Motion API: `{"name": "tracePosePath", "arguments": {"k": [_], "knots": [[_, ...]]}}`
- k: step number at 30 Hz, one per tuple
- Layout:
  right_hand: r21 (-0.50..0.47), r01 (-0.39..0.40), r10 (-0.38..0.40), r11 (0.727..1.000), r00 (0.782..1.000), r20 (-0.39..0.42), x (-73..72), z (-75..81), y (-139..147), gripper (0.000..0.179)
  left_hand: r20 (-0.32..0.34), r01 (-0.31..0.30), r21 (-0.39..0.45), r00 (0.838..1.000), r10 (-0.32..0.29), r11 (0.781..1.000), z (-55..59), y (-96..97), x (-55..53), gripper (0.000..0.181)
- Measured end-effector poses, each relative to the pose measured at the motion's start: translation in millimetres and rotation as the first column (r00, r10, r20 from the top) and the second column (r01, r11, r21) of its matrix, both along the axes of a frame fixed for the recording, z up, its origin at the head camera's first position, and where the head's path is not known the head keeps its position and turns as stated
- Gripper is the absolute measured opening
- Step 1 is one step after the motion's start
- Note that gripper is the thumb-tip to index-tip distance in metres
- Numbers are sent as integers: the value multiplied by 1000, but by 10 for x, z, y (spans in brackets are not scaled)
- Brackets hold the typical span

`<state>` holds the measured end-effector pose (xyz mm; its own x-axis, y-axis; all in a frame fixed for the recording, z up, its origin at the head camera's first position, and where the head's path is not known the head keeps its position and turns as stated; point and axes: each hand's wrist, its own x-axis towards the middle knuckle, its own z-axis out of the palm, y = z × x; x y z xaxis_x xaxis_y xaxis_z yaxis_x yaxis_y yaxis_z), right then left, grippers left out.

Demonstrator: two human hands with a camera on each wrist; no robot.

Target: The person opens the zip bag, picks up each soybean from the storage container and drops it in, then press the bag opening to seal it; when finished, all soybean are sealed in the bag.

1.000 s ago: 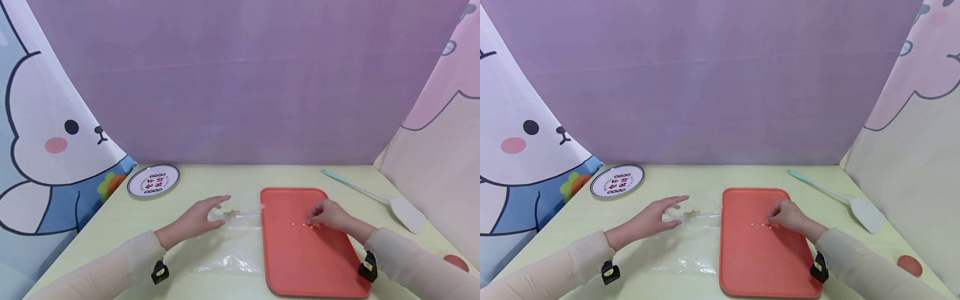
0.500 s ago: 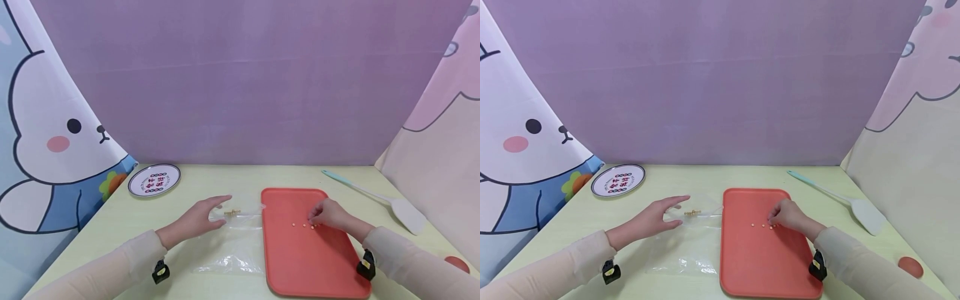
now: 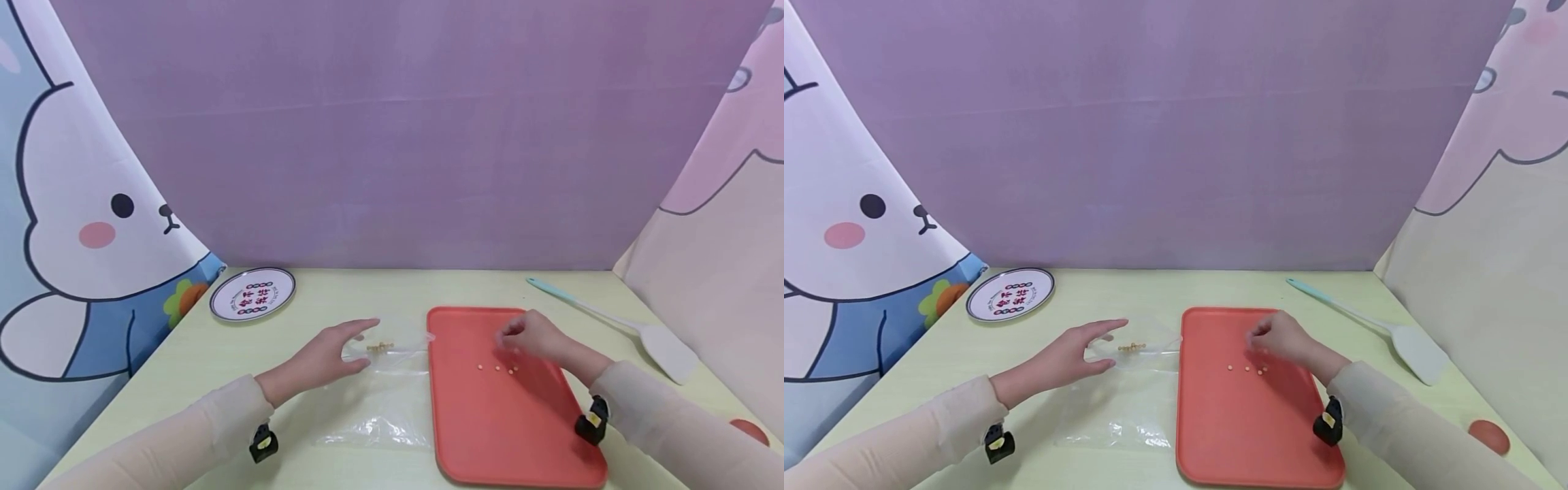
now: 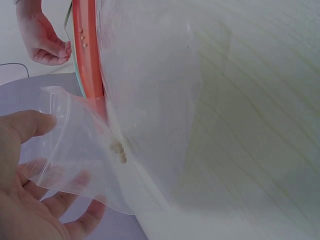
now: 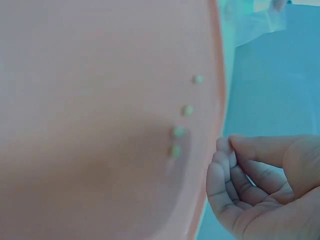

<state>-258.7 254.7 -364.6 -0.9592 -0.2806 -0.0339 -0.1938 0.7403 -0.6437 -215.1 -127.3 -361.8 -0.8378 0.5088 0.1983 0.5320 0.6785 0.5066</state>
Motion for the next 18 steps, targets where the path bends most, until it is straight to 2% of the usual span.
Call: {"name": "tracePosePath", "arguments": {"k": [7, 13, 18], "knots": [[-145, -30, 37, 989, 998, 50, -13, 159, -141, 22, -2, 2, 2, 1000, -2, 1000, 18, -1, 10, 66], [-219, -86, 96, 972, 995, 39, -18, 273, -281, 22, -2, 5, 5, 1000, -5, 1000, 17, -3, 9, 66], [-260, -96, 120, 961, 990, 78, -34, 343, -423, 22, 5, 5, 6, 1000, -5, 1000, 21, 4, 8, 66]]}}
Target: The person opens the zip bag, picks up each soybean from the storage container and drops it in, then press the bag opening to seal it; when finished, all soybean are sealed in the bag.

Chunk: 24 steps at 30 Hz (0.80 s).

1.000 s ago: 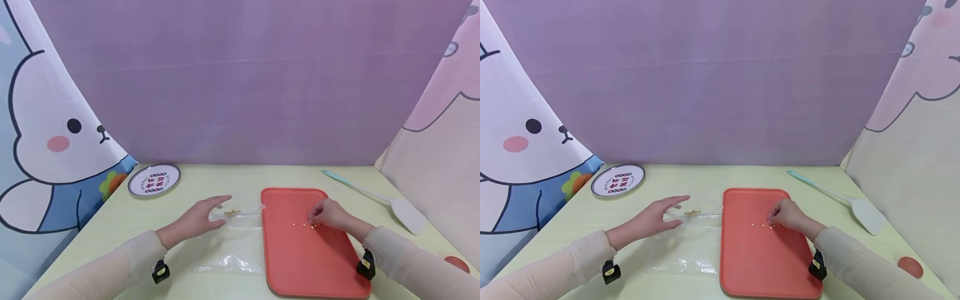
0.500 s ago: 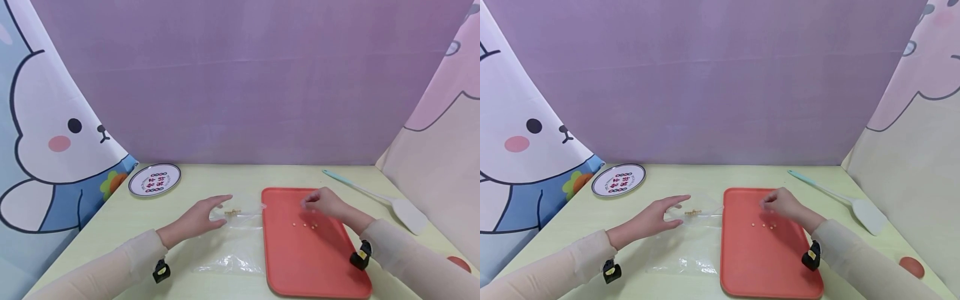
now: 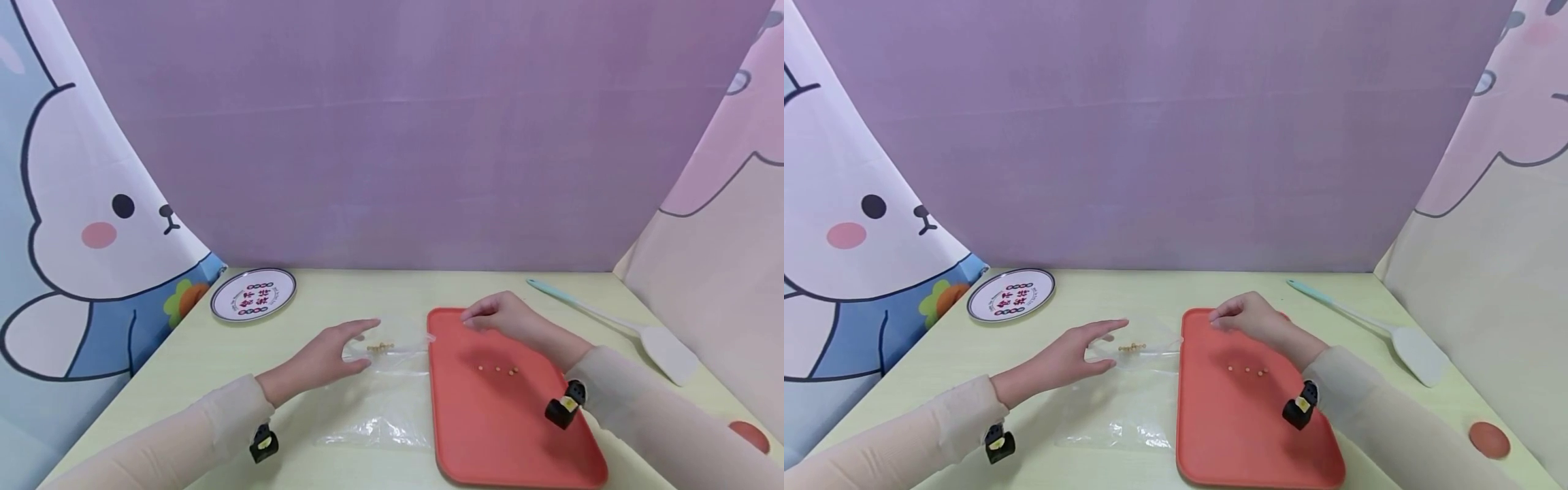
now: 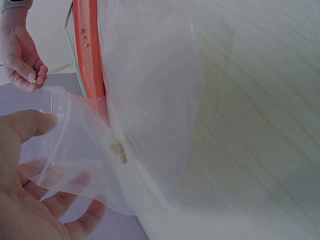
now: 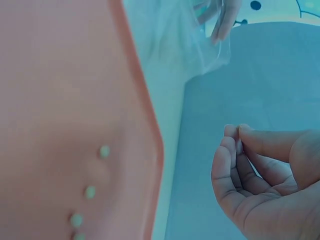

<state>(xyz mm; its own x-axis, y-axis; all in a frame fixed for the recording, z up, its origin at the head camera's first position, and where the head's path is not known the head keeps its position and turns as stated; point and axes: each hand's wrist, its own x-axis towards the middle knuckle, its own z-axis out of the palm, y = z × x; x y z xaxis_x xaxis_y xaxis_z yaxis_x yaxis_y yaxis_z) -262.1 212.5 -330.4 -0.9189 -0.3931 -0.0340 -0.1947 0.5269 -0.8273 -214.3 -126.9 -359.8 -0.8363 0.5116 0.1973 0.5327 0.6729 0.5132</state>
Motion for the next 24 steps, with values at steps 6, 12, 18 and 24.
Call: {"name": "tracePosePath", "arguments": {"k": [6, 12, 18, 24], "knots": [[-23, -25, 26, 999, 999, 37, -33, 66, -226, 22, 6, -2, -1, 1000, 2, 1000, 13, 2, 3, 67], [-39, -74, 74, 997, 997, 19, -49, 132, -484, 22, 10, 0, 1, 1000, 0, 1000, 28, 6, 2, 67], [-37, -107, 107, 994, 994, -14, -37, 189, -747, 16, 6, 0, -3, 1000, 0, 1000, 32, 8, -5, 66], [-42, -150, 149, 988, 988, -39, -50, 189, -908, 15, 9, 3, 3, 1000, -3, 1000, 40, 14, -5, 66]]}}
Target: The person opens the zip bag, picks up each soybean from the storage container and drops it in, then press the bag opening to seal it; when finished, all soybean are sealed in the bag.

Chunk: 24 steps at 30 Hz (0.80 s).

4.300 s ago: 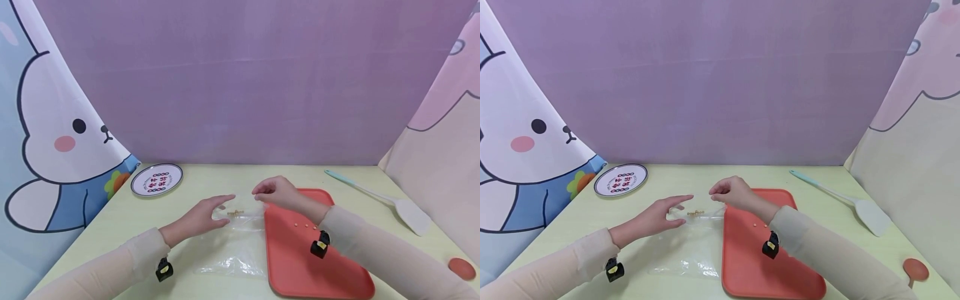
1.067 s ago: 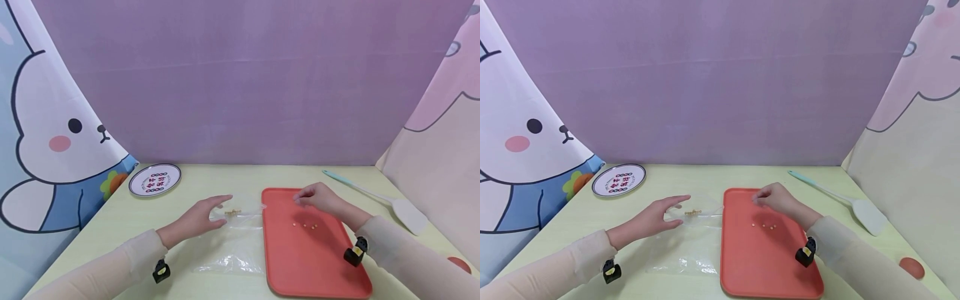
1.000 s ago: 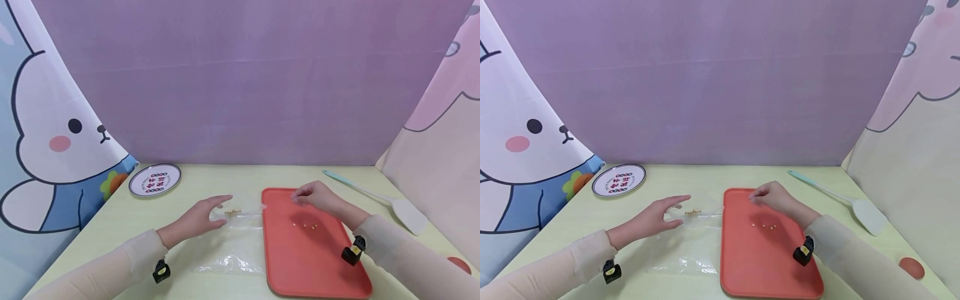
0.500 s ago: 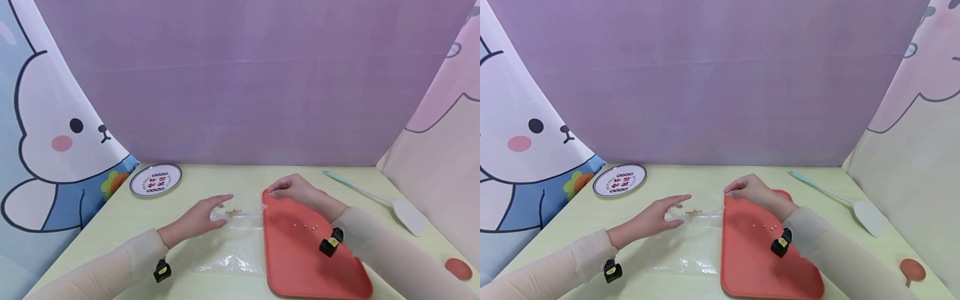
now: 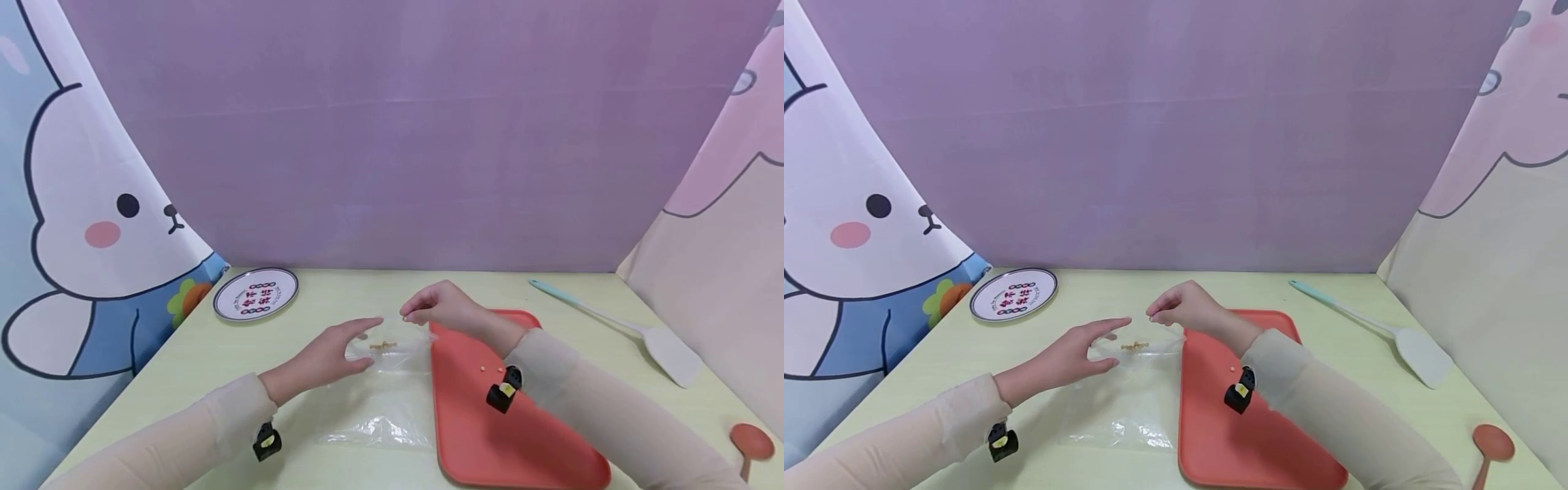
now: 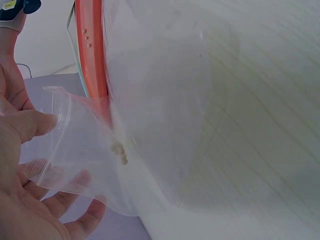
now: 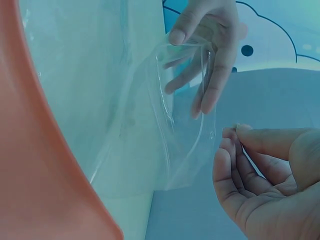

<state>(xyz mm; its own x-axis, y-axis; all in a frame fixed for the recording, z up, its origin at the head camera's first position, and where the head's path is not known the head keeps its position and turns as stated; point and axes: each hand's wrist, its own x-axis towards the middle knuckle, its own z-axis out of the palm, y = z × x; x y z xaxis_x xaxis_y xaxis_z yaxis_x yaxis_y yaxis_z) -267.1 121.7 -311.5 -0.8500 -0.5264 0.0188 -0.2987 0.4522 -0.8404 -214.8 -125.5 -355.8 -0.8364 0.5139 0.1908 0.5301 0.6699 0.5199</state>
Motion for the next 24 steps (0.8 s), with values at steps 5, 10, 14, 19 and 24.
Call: {"name": "tracePosePath", "arguments": {"k": [5, 10, 14, 19, 24], "knots": [[23, 10, -10, 1000, 1000, -23, -14, -6, -13, 14, -6, 5, -3, 1000, -5, 1000, 1, -20, 3, 66], [53, 45, -44, 998, 999, -17, -29, -20, 71, 13, -5, 0, -3, 1000, 0, 1000, -3, -29, 12, 66], [70, 65, -64, 995, 998, -12, -20, -39, 202, 13, -9, -5, -4, 1000, 5, 1000, -15, -30, 18, 67], [87, 98, -99, 991, 995, 7, 12, -91, 434, 14, -17, -20, -3, 1000, 20, 1000, -43, -38, 29, 67], [90, 126, -128, 988, 992, 16, 44, -147, 714, 17, -41, -22, 4, 999, 22, 1000, -57, -31, 36, 67]]}}
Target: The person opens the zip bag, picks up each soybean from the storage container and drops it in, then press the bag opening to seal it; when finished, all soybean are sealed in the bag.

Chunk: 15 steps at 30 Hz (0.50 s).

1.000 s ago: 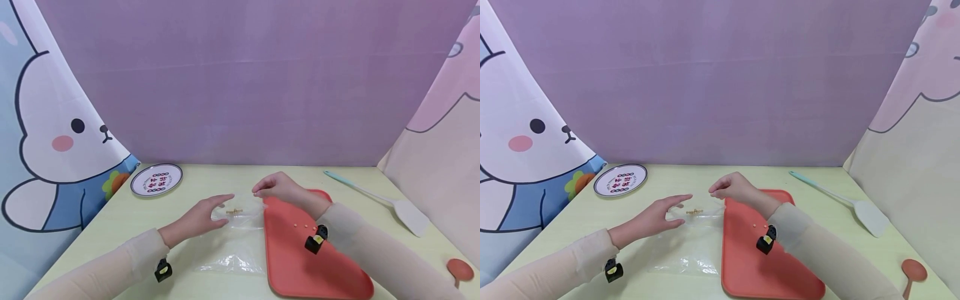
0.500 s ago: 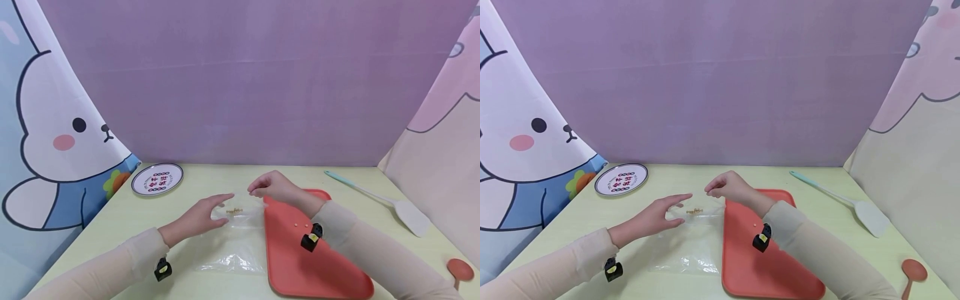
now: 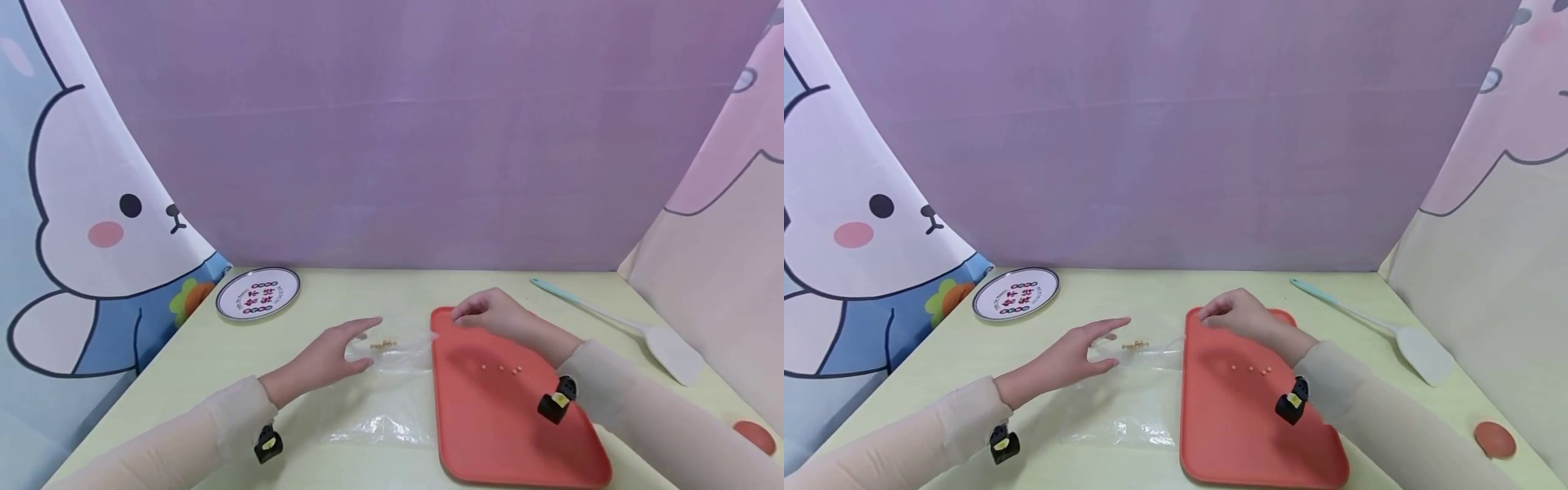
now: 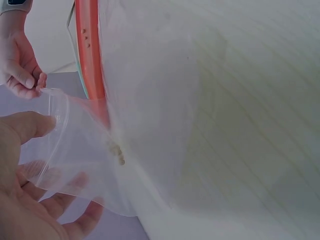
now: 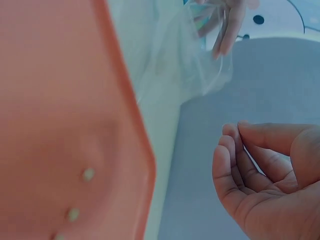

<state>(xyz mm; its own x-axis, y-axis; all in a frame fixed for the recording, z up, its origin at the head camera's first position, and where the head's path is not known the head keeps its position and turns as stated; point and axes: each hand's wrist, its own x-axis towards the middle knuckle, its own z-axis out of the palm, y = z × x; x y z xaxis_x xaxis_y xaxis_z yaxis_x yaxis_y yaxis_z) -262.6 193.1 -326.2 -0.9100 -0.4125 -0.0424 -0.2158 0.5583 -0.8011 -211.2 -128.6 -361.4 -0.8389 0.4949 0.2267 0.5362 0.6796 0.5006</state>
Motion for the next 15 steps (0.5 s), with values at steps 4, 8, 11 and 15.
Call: {"name": "tracePosePath", "arguments": {"k": [4, 8, 11, 15], "knots": [[3, 27, -27, 1000, 1000, -8, 49, -46, 227, 20, -28, -4, -8, 1000, 4, 1000, -8, 17, -2, 68], [4, 39, -39, 999, 999, 13, 107, -120, 432, 25, -47, -5, -16, 999, 4, 1000, -28, 26, -7, 68], [18, 41, -41, 999, 999, 17, 132, -201, 566, 26, -54, -1, -14, 999, 0, 1000, -35, 26, -4, 69], [69, 47, -46, 997, 999, -24, 159, -307, 709, 22, -60, 6, -9, 998, -7, 1000, -35, 24, 1, 69]]}}
